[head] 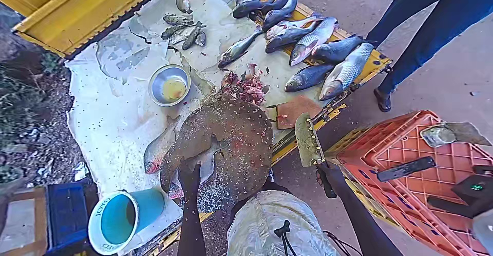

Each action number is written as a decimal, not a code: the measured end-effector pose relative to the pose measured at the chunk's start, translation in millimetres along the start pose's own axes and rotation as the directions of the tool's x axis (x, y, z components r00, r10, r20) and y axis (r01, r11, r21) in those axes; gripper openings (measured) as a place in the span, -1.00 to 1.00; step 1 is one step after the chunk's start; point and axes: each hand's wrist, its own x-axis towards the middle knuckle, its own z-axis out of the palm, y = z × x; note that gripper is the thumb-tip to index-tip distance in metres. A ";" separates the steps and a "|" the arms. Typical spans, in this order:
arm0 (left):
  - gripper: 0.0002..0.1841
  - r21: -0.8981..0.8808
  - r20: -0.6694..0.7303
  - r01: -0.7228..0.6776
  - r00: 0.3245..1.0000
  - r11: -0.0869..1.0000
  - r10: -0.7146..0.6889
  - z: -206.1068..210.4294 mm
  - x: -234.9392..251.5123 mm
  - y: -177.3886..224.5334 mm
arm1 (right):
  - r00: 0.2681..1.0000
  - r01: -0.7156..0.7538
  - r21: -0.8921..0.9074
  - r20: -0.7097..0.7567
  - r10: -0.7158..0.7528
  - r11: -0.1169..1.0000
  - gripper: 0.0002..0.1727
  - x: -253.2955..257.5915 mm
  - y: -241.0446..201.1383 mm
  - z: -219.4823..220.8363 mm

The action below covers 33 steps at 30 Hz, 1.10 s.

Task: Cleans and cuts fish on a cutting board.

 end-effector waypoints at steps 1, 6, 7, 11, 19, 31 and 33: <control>-0.23 0.010 -0.076 0.067 0.995 0.998 -0.066 -10.4 -8.6 -11.9 | 0.999 0.037 -0.024 -0.034 -0.038 0.999 -0.68 17.4 -10.7 3.8; -0.30 0.146 -0.155 0.212 0.970 0.966 -0.189 -40.1 -39.1 -59.7 | 0.989 0.130 -0.438 0.125 -0.083 0.889 -0.62 40.8 -36.7 37.9; -0.23 0.243 -0.120 0.198 0.977 0.950 -0.173 -40.2 -44.5 -69.9 | 0.992 0.121 -0.416 0.086 -0.094 0.901 -0.62 40.1 -36.0 41.8; 0.08 0.471 -0.068 0.039 0.998 0.882 -0.009 -19.1 -62.3 -98.3 | 0.987 0.076 -0.077 -0.135 -0.086 0.994 -0.62 38.7 -26.4 55.9; 0.22 0.537 -0.030 -0.066 0.995 0.841 0.097 21.2 -39.4 -61.8 | 0.999 -0.027 -0.068 -0.036 0.025 0.997 -0.65 19.6 -23.6 28.5; 0.17 0.098 0.489 -0.349 0.833 0.932 0.261 105.0 -2.4 59.3 | 0.990 0.140 -0.479 0.051 -0.132 0.867 -0.57 24.5 -67.7 31.3; 0.02 -0.045 0.329 -0.280 0.902 0.959 0.279 88.4 -1.4 57.4 | 0.939 0.210 -0.654 -0.074 -0.337 0.727 -0.51 20.5 -77.6 38.9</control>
